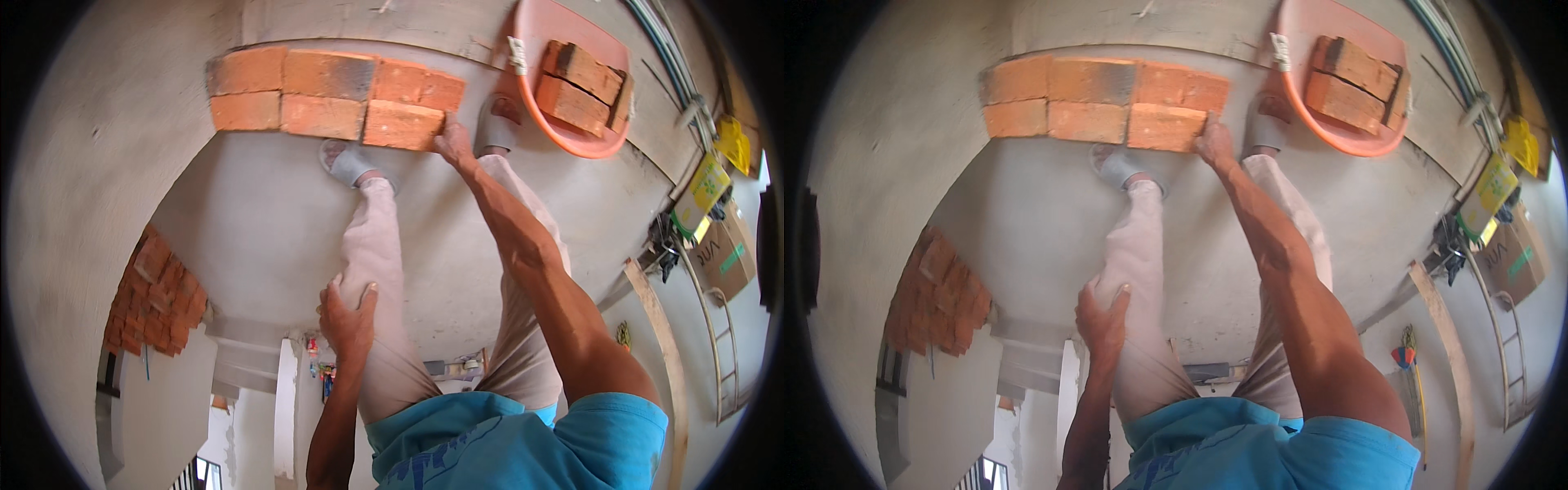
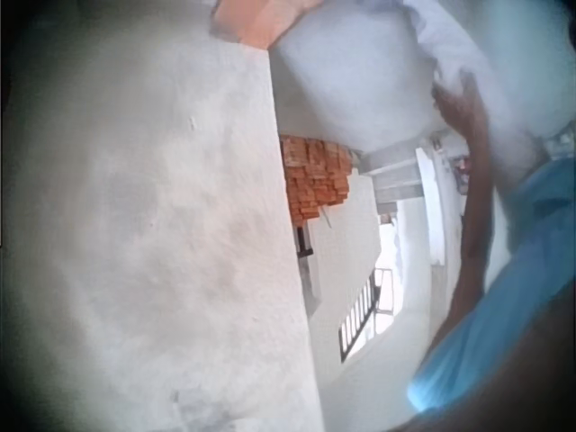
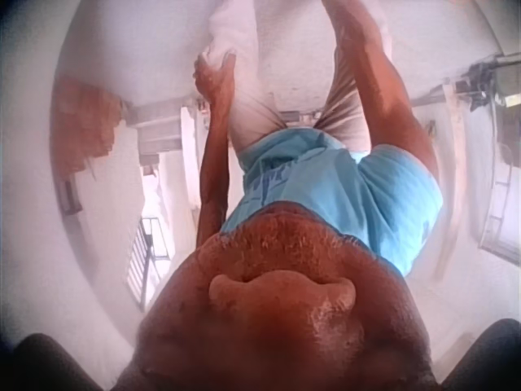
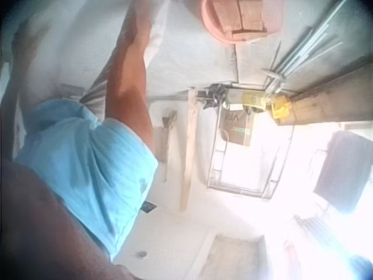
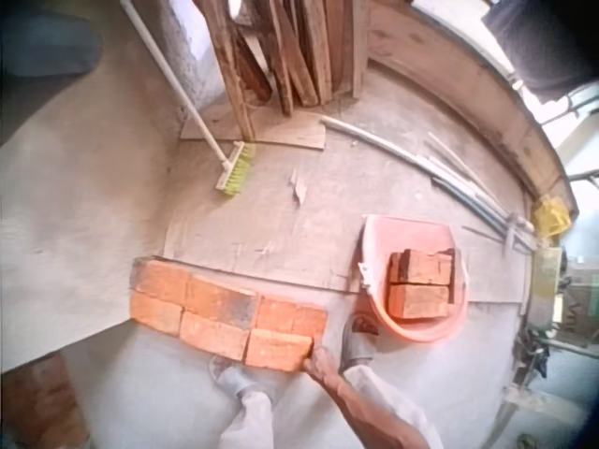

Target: The person picks up bricks from a container and places them onto a mortar-covered surface, pressing and tapping them into place by hand.

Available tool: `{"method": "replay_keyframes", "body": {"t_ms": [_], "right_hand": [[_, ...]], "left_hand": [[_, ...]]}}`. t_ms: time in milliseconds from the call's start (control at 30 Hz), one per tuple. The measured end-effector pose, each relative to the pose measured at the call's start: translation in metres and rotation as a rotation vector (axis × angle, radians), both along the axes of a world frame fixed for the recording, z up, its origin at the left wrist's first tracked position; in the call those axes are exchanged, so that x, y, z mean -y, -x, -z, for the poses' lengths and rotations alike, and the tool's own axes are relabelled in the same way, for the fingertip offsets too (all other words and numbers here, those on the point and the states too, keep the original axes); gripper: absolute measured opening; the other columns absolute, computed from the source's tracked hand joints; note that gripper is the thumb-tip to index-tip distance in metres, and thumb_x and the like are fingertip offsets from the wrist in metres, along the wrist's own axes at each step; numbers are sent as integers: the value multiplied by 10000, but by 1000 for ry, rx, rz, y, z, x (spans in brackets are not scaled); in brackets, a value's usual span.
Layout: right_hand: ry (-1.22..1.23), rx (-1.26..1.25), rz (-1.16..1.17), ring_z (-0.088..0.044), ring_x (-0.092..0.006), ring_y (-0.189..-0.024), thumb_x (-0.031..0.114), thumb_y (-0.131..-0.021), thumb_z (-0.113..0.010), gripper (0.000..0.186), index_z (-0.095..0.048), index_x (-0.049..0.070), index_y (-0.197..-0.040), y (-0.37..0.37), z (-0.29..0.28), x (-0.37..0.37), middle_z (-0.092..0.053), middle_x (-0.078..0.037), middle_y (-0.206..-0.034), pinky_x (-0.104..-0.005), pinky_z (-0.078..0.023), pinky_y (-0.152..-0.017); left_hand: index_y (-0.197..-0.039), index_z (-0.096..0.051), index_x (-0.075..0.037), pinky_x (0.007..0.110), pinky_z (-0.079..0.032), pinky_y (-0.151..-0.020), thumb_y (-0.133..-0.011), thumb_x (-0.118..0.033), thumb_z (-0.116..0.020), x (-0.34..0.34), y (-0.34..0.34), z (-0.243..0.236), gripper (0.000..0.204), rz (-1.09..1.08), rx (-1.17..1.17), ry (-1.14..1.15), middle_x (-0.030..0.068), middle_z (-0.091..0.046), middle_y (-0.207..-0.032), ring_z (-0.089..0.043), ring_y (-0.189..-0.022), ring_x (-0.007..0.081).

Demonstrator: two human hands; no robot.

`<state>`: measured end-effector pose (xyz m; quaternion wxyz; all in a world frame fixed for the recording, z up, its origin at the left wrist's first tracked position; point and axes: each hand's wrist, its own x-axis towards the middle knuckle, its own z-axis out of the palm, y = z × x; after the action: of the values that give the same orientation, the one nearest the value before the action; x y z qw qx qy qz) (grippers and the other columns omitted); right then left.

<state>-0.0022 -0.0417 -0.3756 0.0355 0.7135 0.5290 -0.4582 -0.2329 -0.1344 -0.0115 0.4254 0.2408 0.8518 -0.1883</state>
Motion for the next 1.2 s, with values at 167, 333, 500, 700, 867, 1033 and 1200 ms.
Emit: {"method": "replay_keyframes", "body": {"t_ms": [167, 333, 500, 700, 867, 1033, 1200], "right_hand": [[123, 42, -290, -677, -452, -952, 126, -801, -614, 460, -549, 49, -1249, -8, -29, -32, -687, -295, -971, -532, -538, -837], [-174, -49, -356, -690, -393, -891, 78, -826, -612, 369, -653, 97, -1192, -49, -97, -110, -702, -207, -948, -489, -553, -815], [-454, 199, -241, -622, -382, -1058, 90, -836, -597, 367, -635, 62, -1200, -174, -98, -161, -659, -198, -1102, -484, -495, -905], [-553, 568, -458, -608, -422, -1051, 110, -845, -580, 497, -533, 51, -1336, -300, -63, -189, -616, -219, -1130, -496, -507, -898], [-489, 617, -590, -633, -414, -1041, 147, -873, -549, 469, -546, 97, -1340, -322, -33, -231, -637, -199, -1112, -533, -523, -873], [-360, 545, -660, -643, -371, -1135, 187, -922, -480, 423, -589, 133, -1327, -341, -6, -257, -660, -137, -1274, -488, -517, -964], [-97, 504, -669, -622, -339, -1200, 225, -952, -479, 386, -592, 130, -1309, -330, 2, -266, -661, -140, -1295, -458, -501, -993]], "left_hand": [[-1318, -589, -36, 484, -450, -1005, -834, -394, -760, -5, -9, -1, 626, 19, -2, -4, 196, -612, -1275, -571, -1170, 404], [-1301, -590, -44, 506, -461, -972, -824, -402, -761, 1, -21, 2, 621, 33, -1, -30, 190, -595, -1248, -564, -1146, 425], [-1307, -585, -54, 512, -455, -978, -829, -411, -750, -1, -33, 0, 619, 57, -2, -4, 183, -591, -1256, -559, -1155, 427], [-1321, -578, -49, 510, -440, -1000, -838, -410, -743, -9, -47, 3, 626, 69, 5, 45, 191, -586, -1273, -548, -1179, 419], [-1317, -578, -49, 518, -445, -985, -836, -407, -745, -7, -56, 3, 622, 74, -9, 33, 191, -582, -1252, -553, -1159, 423], [-1310, -580, -37, 518, -445, -981, -839, -376, -754, -11, -65, 5, 606, 62, -10, 5, 196, -588, -1237, -558, -1152, 423], [-1313, -588, -49, 499, -443, -997, -843, -359, -760, -12, -70, 4, 590, 69, -44, 33, 190, -609, -1244, -565, -1158, 411]]}}
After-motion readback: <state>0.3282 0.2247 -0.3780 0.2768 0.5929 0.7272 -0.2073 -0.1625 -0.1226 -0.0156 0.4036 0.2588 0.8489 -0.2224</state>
